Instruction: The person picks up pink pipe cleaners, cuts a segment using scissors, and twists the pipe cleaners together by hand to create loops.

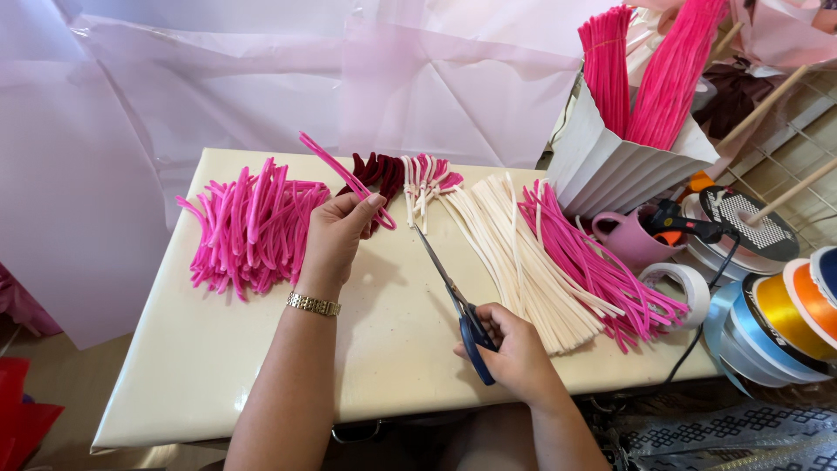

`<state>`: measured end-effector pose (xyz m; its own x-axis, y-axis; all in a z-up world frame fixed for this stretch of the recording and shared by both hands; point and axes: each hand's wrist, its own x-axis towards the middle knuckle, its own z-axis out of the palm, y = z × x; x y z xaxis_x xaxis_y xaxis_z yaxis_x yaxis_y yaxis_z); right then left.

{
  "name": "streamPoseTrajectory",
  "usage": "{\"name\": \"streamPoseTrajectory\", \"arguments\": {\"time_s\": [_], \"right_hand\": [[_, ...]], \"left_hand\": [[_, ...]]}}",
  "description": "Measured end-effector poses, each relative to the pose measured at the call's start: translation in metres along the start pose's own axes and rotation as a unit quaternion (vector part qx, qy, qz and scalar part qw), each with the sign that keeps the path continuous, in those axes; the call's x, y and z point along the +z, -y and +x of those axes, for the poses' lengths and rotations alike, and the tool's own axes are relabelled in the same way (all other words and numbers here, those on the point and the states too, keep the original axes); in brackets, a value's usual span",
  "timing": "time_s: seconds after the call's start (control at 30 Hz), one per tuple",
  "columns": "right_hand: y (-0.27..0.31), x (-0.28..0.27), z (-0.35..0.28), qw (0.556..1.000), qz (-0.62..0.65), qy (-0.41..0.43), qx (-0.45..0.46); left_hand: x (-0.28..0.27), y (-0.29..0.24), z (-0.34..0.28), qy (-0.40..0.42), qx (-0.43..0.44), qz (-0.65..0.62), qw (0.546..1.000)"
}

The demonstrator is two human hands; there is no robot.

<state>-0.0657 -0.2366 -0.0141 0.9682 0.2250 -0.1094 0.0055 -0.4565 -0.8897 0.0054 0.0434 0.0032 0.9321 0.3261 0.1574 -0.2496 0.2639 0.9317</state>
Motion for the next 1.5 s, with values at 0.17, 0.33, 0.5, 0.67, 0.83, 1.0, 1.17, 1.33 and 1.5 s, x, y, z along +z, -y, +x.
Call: {"name": "streamPoseTrajectory", "arguments": {"time_s": [0.17, 0.33, 0.5, 0.67, 0.83, 1.0, 1.17, 1.33, 1.5], "right_hand": [[-0.006, 0.013, 0.007, 0.999, -0.018, -0.019, -0.027], [-0.014, 0.019, 0.014, 0.999, -0.029, -0.022, -0.018], [-0.018, 0.019, 0.018, 0.998, -0.037, -0.030, -0.036], [-0.020, 0.020, 0.019, 0.998, -0.028, -0.032, -0.050], [-0.018, 0.021, 0.020, 0.997, -0.002, -0.028, -0.066], [-0.019, 0.021, 0.021, 0.995, -0.054, -0.050, -0.062], [-0.024, 0.021, 0.022, 0.993, -0.058, -0.060, -0.083], [-0.029, 0.021, 0.024, 0.993, -0.028, -0.068, -0.088], [-0.026, 0.023, 0.025, 0.993, -0.035, -0.080, -0.083]], "left_hand": [[0.001, 0.003, -0.002, 0.029, 0.003, 0.006, 1.000], [0.002, 0.003, -0.002, 0.035, -0.006, -0.001, 0.999], [0.003, -0.002, -0.005, 0.047, -0.012, 0.016, 0.999], [0.004, -0.002, -0.007, 0.054, -0.009, 0.015, 0.998], [0.006, -0.001, -0.006, 0.062, -0.002, 0.021, 0.998], [0.008, -0.001, -0.008, 0.067, 0.008, 0.044, 0.997], [0.008, 0.007, -0.007, 0.056, 0.025, 0.036, 0.997], [0.008, 0.006, -0.010, 0.039, 0.026, 0.019, 0.999], [0.006, 0.011, -0.008, 0.043, 0.021, 0.019, 0.999]]}}
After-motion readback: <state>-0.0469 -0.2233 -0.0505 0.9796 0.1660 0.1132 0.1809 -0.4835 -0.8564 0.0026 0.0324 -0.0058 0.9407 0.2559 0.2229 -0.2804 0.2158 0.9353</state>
